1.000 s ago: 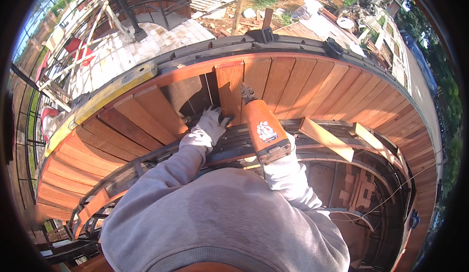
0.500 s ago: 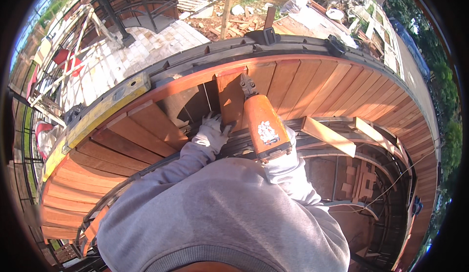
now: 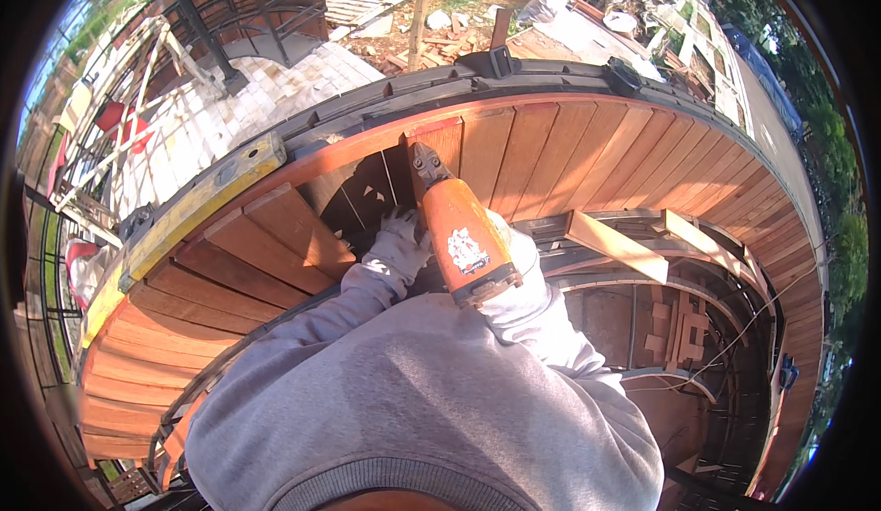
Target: The person installs wooden deck boards on a curved deck frame. They place each board, check alignment with a level, and fasten it using a nail gun. The process repeats for multiple boards along the curved edge.
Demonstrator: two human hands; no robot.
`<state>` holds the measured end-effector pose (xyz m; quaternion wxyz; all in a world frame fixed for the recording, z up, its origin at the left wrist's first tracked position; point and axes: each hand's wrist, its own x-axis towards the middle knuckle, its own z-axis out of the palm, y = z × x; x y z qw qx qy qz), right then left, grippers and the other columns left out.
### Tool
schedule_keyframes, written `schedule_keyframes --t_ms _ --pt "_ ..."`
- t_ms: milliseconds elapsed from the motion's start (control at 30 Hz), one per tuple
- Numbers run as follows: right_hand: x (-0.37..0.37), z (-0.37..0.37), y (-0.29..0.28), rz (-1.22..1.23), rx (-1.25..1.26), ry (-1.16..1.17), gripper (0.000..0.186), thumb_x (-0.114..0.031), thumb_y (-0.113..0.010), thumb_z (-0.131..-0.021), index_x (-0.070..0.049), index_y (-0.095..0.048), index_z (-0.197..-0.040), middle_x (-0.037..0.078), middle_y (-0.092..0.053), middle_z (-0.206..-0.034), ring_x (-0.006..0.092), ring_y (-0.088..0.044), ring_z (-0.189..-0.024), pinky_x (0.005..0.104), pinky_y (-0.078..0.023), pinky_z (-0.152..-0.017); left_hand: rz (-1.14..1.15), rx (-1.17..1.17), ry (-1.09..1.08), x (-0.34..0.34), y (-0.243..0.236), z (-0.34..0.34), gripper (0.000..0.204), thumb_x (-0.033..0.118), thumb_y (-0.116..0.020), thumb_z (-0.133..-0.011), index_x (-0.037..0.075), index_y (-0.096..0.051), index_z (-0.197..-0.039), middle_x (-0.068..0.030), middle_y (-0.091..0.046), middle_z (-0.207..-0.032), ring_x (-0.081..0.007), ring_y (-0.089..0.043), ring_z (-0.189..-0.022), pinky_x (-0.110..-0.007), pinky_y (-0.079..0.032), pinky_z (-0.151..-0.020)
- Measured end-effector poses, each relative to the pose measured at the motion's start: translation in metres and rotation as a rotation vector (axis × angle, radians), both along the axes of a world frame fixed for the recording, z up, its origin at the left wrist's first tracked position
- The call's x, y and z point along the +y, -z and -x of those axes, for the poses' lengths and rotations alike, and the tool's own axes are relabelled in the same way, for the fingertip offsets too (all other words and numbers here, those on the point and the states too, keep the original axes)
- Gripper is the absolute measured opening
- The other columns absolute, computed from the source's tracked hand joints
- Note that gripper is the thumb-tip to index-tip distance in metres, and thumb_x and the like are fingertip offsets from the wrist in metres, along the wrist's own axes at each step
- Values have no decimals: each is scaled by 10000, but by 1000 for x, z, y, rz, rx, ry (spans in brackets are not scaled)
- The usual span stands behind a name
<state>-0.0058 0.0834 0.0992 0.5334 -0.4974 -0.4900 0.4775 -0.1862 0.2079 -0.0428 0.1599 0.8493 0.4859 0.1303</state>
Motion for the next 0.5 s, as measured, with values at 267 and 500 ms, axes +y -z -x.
schedule_keyframes --t_ms 267,500 --pt "-40 -24 15 109 214 28 514 -259 -675 -893 8 -565 -1318 179 -672 -1189 333 -677 -1042 410 -556 -908 5 -227 -44 -14 1 6 476 385 -662 -892 1 -661 -1175 -197 -631 -1219 -379 -539 -1201 -493 -390 -1072" --pt "-44 -43 37 71 -1368 -312 686 -367 -683 -846 -17 -484 -1401 216 -681 -1151 369 -673 -1052 440 -532 -926 469 -1211 -150 5 0 2 286 53 -756 -875 -33 -598 -1098 -59 -628 -1043 -172 -626 -1156 -239 -504 -926"
